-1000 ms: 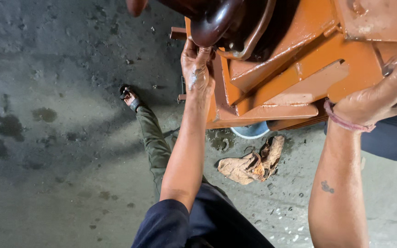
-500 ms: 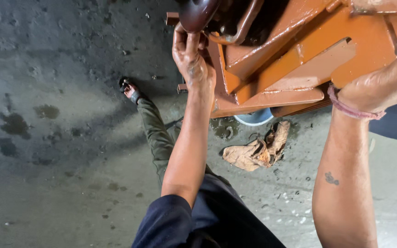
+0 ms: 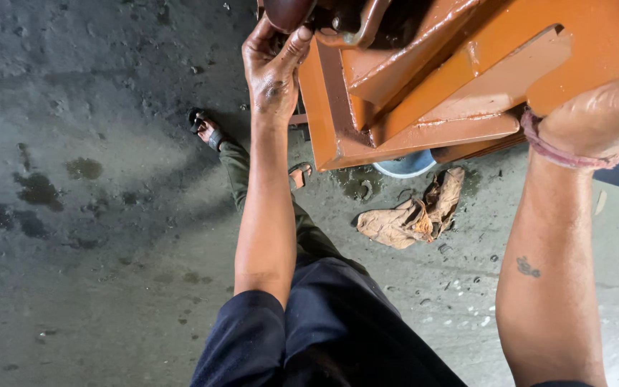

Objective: The person fits brown ceramic insulators onto the underside of an orange transformer tank, threading them onto protruding bolts by hand and tightening them with a wrench. They work on one insulator at a time, steadying each with one hand while turning the fastener with the other, and reposition around the tank between units.

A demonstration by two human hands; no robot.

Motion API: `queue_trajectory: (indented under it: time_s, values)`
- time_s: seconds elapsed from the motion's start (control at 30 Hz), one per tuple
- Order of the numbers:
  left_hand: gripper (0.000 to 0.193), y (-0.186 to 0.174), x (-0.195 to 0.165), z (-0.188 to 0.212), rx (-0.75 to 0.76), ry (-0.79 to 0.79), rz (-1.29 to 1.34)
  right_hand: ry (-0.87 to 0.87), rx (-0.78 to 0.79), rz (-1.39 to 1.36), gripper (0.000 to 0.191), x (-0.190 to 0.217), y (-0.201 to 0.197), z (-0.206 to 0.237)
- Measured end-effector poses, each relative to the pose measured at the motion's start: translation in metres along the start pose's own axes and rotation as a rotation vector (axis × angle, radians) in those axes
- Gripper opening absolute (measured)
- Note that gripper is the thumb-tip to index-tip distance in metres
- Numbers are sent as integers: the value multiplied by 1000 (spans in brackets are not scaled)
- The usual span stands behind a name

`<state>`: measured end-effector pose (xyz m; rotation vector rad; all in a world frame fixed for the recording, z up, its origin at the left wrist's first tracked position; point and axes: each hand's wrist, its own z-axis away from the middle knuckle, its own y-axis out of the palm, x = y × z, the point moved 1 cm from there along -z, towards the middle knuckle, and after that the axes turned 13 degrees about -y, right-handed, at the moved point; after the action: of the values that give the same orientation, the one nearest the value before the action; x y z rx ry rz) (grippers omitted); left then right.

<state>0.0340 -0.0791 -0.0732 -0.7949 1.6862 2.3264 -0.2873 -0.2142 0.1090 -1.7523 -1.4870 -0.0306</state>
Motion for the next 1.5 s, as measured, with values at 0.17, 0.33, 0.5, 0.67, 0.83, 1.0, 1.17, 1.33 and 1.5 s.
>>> queue_trajectory:
  time_s: [0.17,0.33,0.5,0.67,0.83,1.0,1.17,1.33,1.5]
  values:
    - [34,5,-7,-2,44,90,-101,-50,45,38,30,23,7,-12]
    - [31,1,10,-5,-3,110,-2,-91,87,47,27,33,14,-25]
    - [32,2,23,-4,28,105,243,-99,85,69,24,34,15,-27]
    - [32,3,17,-3,53,90,247,-98,51,126,21,27,11,-14]
    - [36,0,1,-1,102,-74,365,-122,21,275,19,23,9,0]
    - [34,7,-16,17,117,-199,427,-24,-21,243,23,32,10,11]
    - [19,-4,-28,40,-19,-207,446,372,-854,-92,21,1,21,31]
    - [25,-42,-30,26,-186,-373,303,583,-955,-77,23,2,36,21]
    - [16,-51,-22,-22,-49,-469,75,572,-483,193,19,162,16,-8]
